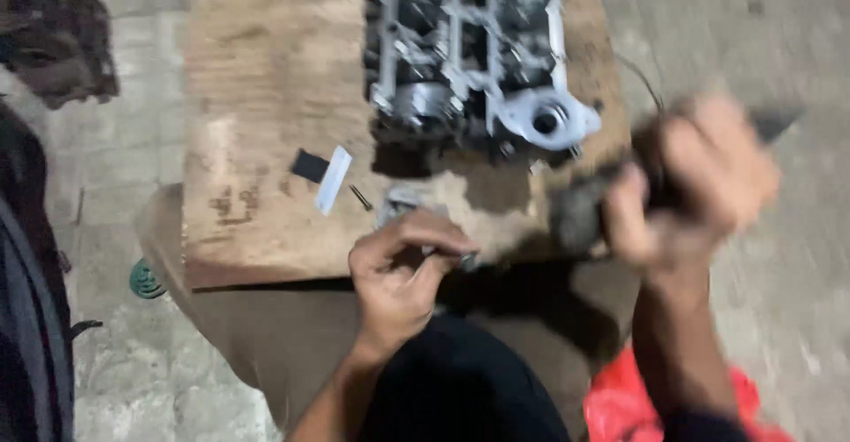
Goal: The person cleans small metal bolts and a flange on an engine block using a wire brush and a cloth. They scrub each bolt, wipe it, and then attempt to fit the flange onto the engine block.
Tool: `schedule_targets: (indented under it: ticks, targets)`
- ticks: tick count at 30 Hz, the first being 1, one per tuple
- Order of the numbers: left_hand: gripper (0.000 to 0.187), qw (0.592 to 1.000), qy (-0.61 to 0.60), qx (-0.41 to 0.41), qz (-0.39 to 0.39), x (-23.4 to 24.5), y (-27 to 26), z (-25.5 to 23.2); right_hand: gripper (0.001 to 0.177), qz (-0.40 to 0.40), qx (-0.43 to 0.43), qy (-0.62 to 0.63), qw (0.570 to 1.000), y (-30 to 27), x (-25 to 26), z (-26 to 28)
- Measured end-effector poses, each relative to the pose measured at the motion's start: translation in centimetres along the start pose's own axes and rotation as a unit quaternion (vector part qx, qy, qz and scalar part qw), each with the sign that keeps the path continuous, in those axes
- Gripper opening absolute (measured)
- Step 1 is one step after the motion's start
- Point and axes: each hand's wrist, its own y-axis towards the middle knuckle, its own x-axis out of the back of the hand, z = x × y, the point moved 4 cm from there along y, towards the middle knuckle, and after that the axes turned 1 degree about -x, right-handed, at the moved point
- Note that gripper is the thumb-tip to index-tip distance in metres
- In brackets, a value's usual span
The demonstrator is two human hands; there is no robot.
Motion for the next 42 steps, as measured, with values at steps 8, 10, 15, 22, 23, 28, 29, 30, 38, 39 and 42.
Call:
schedule_targets:
  ticks: [8, 10, 15, 22, 23, 28, 29, 30, 38, 39, 42]
  targets:
    - [0.007, 0.989, -0.036, 0.000, -0.144, 4.2, -1.7, 2.4, 0.017, -0.003, 0.020, -0.004, 1.000, -9.6, -10.2, -0.4]
    - [0.011, 0.987, -0.050, 0.006, -0.152, 4.7, -0.4, 1.8, 0.017, -0.006, -0.001, -0.017, 1.000, -10.0, -11.6, -0.8]
    - [0.013, 0.994, 0.038, -0.050, -0.091, 5.4, 4.0, -1.9, 0.013, -0.011, -0.105, -0.084, 0.991, -10.3, -12.1, 0.3]
    - [0.022, 0.974, 0.184, -0.122, -0.058, 5.8, 5.4, -5.4, 0.065, 0.294, -0.035, -0.007, 0.955, -6.9, -15.1, 6.8]
    - [0.019, 0.972, 0.198, -0.109, -0.064, 5.8, 5.0, -5.2, 0.042, 0.242, -0.055, 0.078, 0.966, -6.5, -15.1, 6.6]
    - [0.014, 0.965, 0.243, -0.084, -0.059, 6.4, 4.3, -4.3, 0.024, 0.025, -0.224, 0.193, 0.955, -5.5, -11.8, 5.5]
    - [0.016, 0.962, 0.260, -0.071, -0.053, 6.3, 4.2, -4.0, 0.023, -0.010, -0.279, 0.240, 0.930, -5.8, -11.0, 4.8]
    - [0.019, 0.958, 0.277, -0.058, -0.047, 6.2, 3.9, -3.7, 0.024, -0.045, -0.333, 0.284, 0.898, -6.3, -10.3, 4.1]
    - [0.035, 0.931, 0.335, -0.143, -0.022, 4.4, 1.7, -1.6, 0.032, 0.097, -0.256, 0.289, 0.917, -3.9, -11.1, 6.4]
    - [0.032, 0.933, 0.330, -0.138, -0.025, 4.6, 1.7, -1.6, 0.029, 0.095, -0.252, 0.331, 0.904, -4.2, -11.2, 6.0]
    - [0.025, 0.981, 0.184, -0.045, -0.031, 4.9, 1.3, -0.3, 0.019, 0.102, -0.328, 0.449, 0.825, -6.3, -11.7, 3.0]
